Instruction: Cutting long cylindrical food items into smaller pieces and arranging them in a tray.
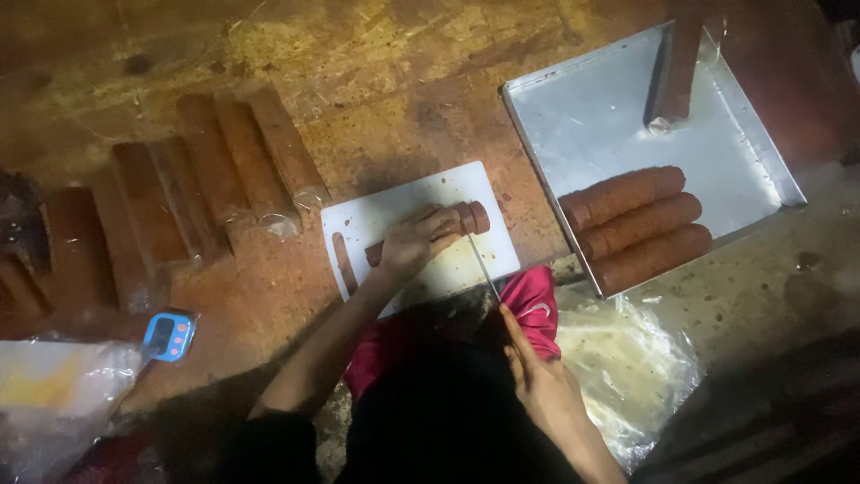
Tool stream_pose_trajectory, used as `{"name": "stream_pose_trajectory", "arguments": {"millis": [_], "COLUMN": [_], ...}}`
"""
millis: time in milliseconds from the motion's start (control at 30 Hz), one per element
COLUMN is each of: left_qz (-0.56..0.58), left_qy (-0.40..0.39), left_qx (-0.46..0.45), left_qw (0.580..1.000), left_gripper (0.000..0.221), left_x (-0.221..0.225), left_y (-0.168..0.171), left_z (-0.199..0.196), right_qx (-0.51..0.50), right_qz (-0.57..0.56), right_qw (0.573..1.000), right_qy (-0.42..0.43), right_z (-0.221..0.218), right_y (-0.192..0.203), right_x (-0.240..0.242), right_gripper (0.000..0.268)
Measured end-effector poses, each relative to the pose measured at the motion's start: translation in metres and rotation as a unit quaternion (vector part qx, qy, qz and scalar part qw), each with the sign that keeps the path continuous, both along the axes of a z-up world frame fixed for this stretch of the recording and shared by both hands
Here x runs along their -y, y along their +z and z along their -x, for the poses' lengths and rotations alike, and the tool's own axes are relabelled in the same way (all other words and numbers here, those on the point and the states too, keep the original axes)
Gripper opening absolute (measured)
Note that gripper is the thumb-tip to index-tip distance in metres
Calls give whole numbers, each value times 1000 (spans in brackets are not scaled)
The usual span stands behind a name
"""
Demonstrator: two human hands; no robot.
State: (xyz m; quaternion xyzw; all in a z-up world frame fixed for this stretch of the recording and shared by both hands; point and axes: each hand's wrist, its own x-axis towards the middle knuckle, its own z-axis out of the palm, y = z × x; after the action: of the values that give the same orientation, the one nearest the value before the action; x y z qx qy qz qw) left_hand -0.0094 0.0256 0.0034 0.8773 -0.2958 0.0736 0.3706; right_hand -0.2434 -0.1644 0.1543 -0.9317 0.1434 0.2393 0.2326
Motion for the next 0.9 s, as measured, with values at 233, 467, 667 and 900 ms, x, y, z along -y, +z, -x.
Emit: {"name": "stream_pose_trajectory", "arguments": {"millis": [233, 467, 667, 900], "left_qz": [44, 123, 180, -16], "left_qy": [-51, -78, -83, -26], "left_qx": [-9, -121, -161, -223], "left_qw": [998, 982, 967, 974], "left_gripper": [34, 33, 28, 30], "left_x": [0, -6, -10, 2], "left_y": [-9, 9, 27, 34], "left_z": [-13, -11, -9, -8], "right_qx": [-87, 68, 23, -60], "right_qz": [5, -101, -89, -106], "right_qw": [996, 992, 996, 992], "right_qy": [-5, 26, -10, -42], "right_z": [-48, -145, -81, -1], "right_y": [-4, -82, -51, -60], "right_x": [-11, -20, -24, -5], "right_gripper": [69, 62, 68, 67]}}
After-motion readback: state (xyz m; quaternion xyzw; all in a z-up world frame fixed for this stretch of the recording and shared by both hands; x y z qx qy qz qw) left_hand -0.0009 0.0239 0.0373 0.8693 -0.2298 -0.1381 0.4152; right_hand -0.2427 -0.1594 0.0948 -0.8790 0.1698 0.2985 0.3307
